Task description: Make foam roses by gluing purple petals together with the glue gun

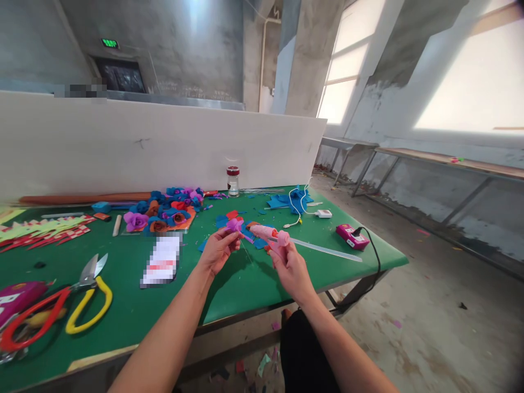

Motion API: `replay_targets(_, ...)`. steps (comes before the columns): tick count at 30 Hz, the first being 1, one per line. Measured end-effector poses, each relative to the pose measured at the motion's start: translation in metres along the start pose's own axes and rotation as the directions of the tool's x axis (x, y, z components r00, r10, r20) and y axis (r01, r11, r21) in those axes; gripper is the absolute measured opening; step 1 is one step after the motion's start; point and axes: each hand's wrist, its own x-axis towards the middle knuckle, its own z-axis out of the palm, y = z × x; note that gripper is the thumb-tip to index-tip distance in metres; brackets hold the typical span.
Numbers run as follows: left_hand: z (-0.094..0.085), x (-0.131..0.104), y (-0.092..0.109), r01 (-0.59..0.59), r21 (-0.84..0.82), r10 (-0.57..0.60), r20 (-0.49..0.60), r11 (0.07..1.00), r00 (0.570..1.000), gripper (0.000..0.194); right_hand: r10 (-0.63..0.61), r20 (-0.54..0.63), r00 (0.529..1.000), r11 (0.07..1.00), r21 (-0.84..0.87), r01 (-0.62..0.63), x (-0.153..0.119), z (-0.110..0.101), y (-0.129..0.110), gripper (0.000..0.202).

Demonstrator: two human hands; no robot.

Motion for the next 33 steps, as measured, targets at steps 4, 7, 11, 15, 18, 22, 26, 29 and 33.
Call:
replay_targets(4,-0.0002,-0.0001,-0.0010,-0.001,0.012,0.000,0.010,1.000,1.000,0.030,-0.053,0.004,0.999,0.993,-0.106,0.053,0.0001,0.0054,-0.0009,0.035)
replay_targets(7,0.0002,-0.0011,-0.0008,0.000,0.024,0.000,0.008,1.000,1.000,0.030,-0.115,-0.016,0.993,0.981,-0.160,0.111,-0.0002,0.0085,0.0012,0.033)
replay_targets(11,0.0017,-0.0022,0.0000,0.001,0.034,-0.001,0.007,0.999,1.000,0.030,-0.190,-0.008,0.982,0.963,-0.198,0.185,-0.0013,0.0097,0.0033,0.034)
replay_targets(15,0.0024,-0.0016,-0.0004,0.003,0.034,-0.003,-0.003,0.999,1.000,0.031,-0.213,-0.015,0.977,0.951,-0.231,0.204,-0.0027,0.0099,0.0040,0.036)
replay_targets(18,0.0023,-0.0013,-0.0010,0.001,0.031,-0.001,0.002,1.000,1.000,0.030,-0.218,-0.001,0.976,0.949,-0.235,0.212,-0.0031,0.0100,0.0038,0.037)
replay_targets(22,0.0029,-0.0019,-0.0007,0.004,0.040,-0.004,0.004,0.999,1.000,0.029,-0.236,0.002,0.972,0.942,-0.247,0.229,-0.0027,0.0101,0.0036,0.037)
replay_targets(26,0.0039,-0.0025,-0.0001,0.002,0.046,-0.003,0.010,0.999,1.000,0.030,-0.241,0.013,0.970,0.935,-0.264,0.236,-0.0025,0.0100,0.0035,0.036)
replay_targets(29,0.0039,-0.0027,-0.0001,0.002,0.043,-0.002,0.014,0.999,1.000,0.030,-0.248,0.026,0.968,0.929,-0.277,0.246,-0.0024,0.0098,0.0033,0.035)
replay_targets(33,0.0036,-0.0027,-0.0004,0.002,0.044,-0.002,0.012,0.999,1.000,0.029,-0.270,0.026,0.962,0.916,-0.299,0.266,-0.0021,0.0097,0.0038,0.034)
